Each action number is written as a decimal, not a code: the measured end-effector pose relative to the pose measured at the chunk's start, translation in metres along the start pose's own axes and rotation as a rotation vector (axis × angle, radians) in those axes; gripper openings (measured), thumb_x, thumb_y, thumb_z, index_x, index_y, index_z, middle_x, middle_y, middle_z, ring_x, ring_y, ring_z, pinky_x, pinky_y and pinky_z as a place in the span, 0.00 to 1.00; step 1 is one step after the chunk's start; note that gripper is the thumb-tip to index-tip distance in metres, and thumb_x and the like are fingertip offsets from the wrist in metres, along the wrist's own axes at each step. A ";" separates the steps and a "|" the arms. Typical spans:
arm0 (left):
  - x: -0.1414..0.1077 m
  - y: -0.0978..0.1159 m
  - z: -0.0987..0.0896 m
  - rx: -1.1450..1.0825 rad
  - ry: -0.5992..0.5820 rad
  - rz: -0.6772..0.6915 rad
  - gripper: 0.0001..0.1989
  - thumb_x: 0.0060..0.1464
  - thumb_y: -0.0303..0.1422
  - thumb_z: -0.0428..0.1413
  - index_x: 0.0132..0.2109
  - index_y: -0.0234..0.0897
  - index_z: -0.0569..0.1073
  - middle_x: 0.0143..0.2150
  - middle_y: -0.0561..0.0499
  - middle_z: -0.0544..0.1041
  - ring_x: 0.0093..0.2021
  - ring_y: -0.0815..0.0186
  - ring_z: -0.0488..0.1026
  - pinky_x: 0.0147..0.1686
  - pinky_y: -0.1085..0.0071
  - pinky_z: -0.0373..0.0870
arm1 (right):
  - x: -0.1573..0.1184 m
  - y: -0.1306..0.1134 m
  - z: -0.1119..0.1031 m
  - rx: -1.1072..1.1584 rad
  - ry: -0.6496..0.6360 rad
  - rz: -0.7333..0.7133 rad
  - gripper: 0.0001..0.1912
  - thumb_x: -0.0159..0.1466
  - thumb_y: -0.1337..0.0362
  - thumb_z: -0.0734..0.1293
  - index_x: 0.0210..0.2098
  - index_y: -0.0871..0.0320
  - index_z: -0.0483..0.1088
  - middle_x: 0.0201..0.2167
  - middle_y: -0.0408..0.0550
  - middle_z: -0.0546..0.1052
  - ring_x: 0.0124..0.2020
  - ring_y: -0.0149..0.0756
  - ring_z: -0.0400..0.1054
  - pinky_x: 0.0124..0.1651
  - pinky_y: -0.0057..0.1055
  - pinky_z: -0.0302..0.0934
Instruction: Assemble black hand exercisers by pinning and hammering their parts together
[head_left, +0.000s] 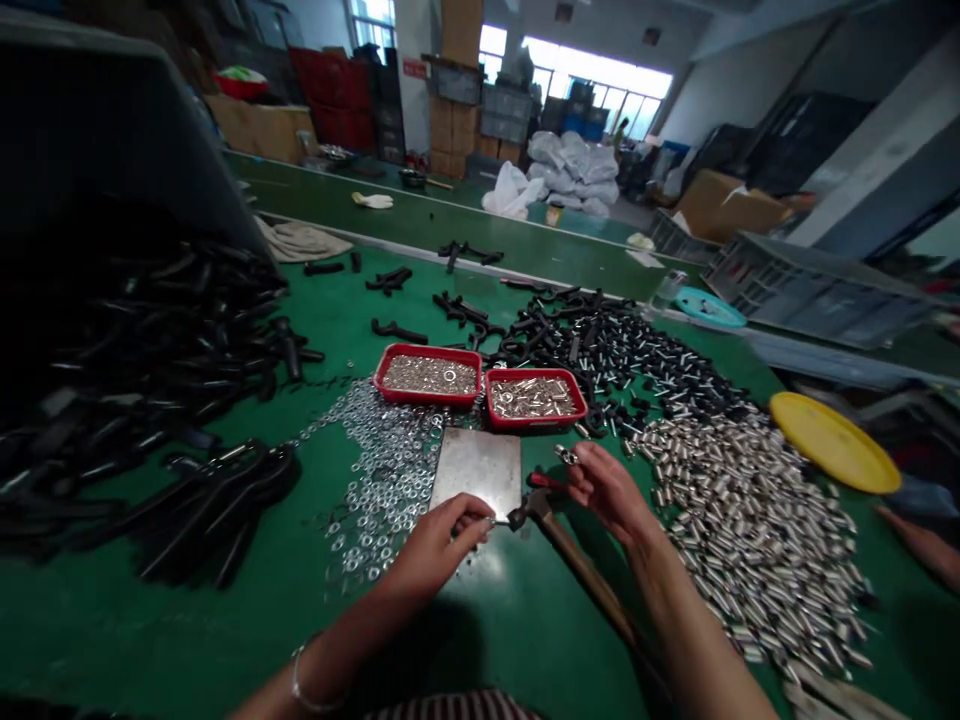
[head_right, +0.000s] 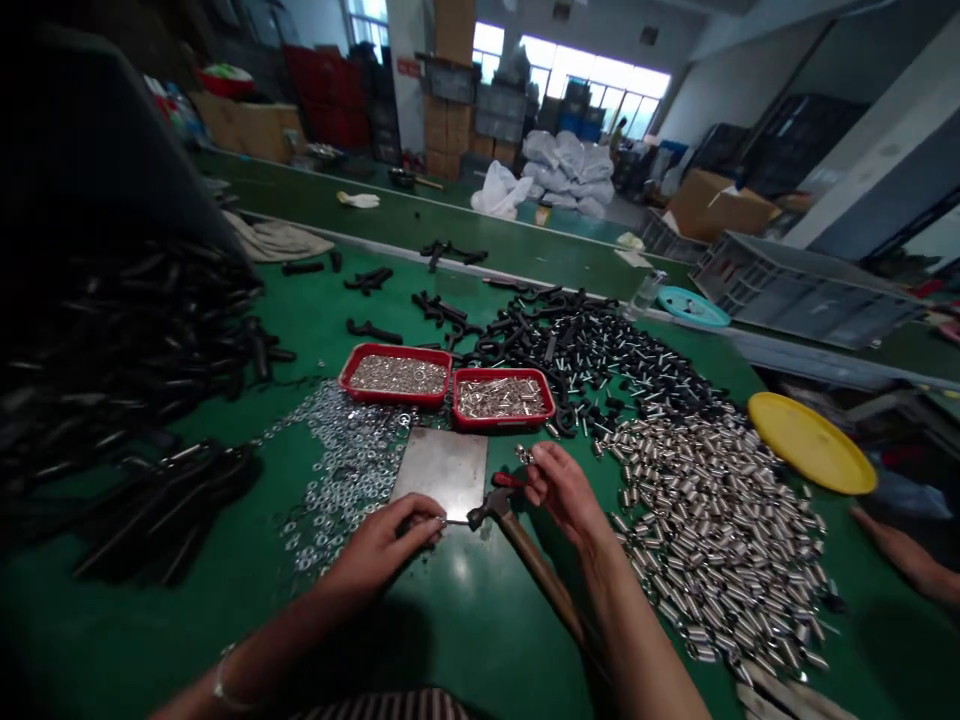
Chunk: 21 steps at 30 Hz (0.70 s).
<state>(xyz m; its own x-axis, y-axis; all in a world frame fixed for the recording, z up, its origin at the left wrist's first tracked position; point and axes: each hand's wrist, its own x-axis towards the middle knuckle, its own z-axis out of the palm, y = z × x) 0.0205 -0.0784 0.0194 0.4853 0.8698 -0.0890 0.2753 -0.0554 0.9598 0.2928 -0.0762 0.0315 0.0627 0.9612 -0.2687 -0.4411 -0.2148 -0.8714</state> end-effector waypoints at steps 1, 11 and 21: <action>0.002 0.001 -0.002 -0.038 0.005 0.036 0.08 0.60 0.36 0.55 0.42 0.40 0.76 0.44 0.47 0.80 0.44 0.62 0.77 0.47 0.66 0.73 | -0.004 0.005 0.013 0.017 -0.040 0.011 0.12 0.61 0.57 0.73 0.35 0.55 0.66 0.20 0.35 0.64 0.18 0.24 0.51 0.18 0.19 0.54; 0.009 0.001 -0.018 -0.337 -0.116 0.166 0.08 0.58 0.36 0.60 0.42 0.38 0.79 0.56 0.43 0.71 0.55 0.60 0.73 0.53 0.64 0.72 | -0.021 0.036 0.077 0.067 -0.281 0.141 0.09 0.62 0.62 0.73 0.38 0.55 0.70 0.27 0.41 0.74 0.27 0.29 0.68 0.33 0.28 0.69; 0.018 -0.005 -0.065 0.341 0.368 0.382 0.06 0.61 0.31 0.56 0.42 0.41 0.79 0.54 0.46 0.73 0.57 0.59 0.68 0.61 0.55 0.61 | -0.015 0.076 0.108 0.402 0.020 0.160 0.11 0.57 0.66 0.76 0.38 0.56 0.74 0.32 0.42 0.77 0.31 0.26 0.71 0.34 0.20 0.71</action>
<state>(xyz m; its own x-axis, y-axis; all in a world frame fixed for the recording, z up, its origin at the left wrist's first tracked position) -0.0266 -0.0309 0.0303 0.3014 0.8661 0.3989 0.4176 -0.4960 0.7613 0.1615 -0.0885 0.0132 -0.0196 0.9170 -0.3984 -0.7600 -0.2726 -0.5900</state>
